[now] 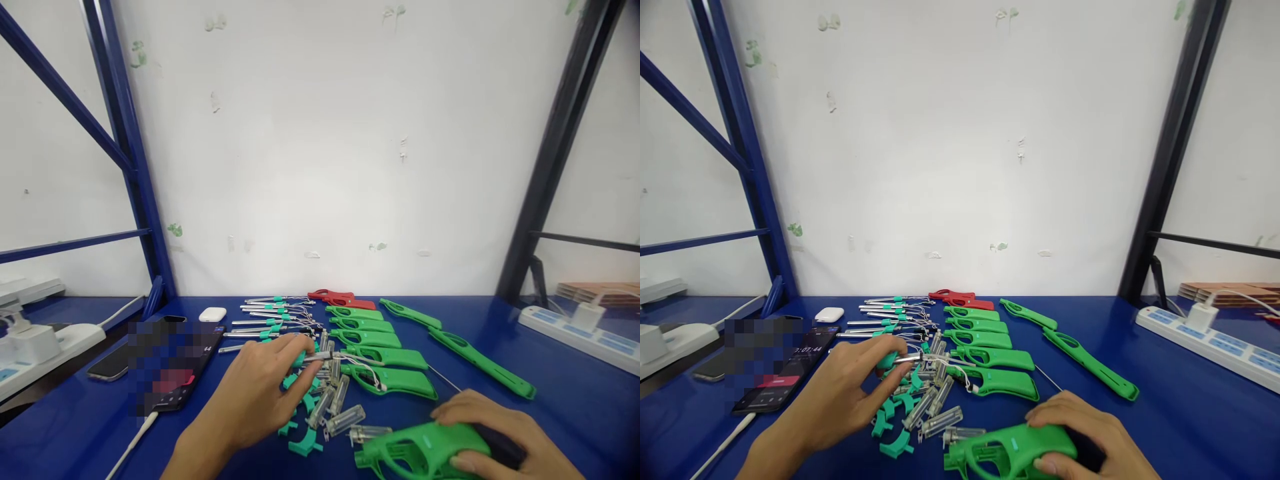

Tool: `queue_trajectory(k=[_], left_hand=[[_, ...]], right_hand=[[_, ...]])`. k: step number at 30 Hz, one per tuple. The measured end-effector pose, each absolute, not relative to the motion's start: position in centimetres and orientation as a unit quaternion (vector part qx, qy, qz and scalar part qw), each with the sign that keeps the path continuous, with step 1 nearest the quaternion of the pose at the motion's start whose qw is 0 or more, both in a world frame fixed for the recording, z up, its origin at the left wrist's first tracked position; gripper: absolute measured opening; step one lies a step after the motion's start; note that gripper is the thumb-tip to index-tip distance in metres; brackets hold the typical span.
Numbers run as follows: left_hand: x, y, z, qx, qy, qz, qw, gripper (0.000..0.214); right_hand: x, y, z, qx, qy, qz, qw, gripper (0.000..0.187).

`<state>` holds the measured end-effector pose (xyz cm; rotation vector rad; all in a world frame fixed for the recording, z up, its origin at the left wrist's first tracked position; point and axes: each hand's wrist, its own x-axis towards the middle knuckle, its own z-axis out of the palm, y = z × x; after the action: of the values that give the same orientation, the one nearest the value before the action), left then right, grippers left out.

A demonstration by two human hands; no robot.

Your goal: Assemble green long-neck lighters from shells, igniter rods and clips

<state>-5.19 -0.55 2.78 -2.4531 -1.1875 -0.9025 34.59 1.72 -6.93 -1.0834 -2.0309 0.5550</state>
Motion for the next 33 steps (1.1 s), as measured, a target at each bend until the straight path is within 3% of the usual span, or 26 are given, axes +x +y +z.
queue_trajectory(k=[7,11,24,33], left_hand=[[-5.2,-0.5,2.7,-0.845,-0.406,-0.316,0.148,0.007],[-5.4,-0.2,2.7,-0.841,-0.410,-0.319,0.150,0.006],[-5.2,-0.2,2.6,-0.844,-0.413,-0.310,0.145,0.006],[-5.2,-0.1,2.2,-0.834,-0.429,-0.319,0.136,0.017]], right_hand=[[36.0,2.1,-7.6,-0.634,-0.566,0.008,0.526,0.061],[37.3,2.1,-7.4,-0.691,-0.523,-0.024,0.499,0.068],[39.0,3.1,-8.2,-0.721,-0.570,0.012,0.394,0.062],[39.7,3.7,-8.9,-0.725,-0.576,0.027,0.377,0.066]])
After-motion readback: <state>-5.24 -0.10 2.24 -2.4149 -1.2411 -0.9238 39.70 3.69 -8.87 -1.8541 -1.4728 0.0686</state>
